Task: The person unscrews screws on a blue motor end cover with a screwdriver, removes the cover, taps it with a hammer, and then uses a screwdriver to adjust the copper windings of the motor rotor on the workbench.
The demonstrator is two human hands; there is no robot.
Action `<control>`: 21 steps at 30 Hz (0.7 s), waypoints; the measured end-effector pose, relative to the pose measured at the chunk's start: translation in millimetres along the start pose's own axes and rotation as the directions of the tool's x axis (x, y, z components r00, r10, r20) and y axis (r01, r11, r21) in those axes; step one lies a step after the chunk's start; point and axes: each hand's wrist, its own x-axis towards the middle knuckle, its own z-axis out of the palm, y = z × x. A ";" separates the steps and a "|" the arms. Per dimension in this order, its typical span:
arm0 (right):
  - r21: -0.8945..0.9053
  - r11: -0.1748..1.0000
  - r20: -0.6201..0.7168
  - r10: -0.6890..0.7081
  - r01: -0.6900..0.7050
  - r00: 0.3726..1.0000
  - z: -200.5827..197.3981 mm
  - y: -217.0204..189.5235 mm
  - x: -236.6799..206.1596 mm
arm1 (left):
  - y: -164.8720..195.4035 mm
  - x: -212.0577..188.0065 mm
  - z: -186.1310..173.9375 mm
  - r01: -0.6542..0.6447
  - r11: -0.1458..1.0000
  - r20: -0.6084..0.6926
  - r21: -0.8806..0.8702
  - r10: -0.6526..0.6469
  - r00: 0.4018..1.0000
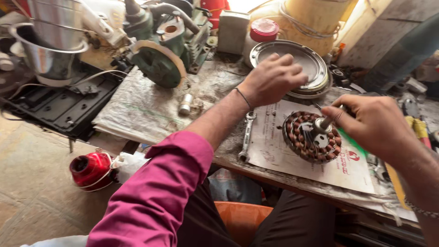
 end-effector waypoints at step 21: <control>0.267 0.954 -0.323 -0.047 0.139 0.945 39.8 45.3 -16.3 | 75.4 -26.2 -63.3 0.585 0.665 0.463 -0.464 -0.380 0.801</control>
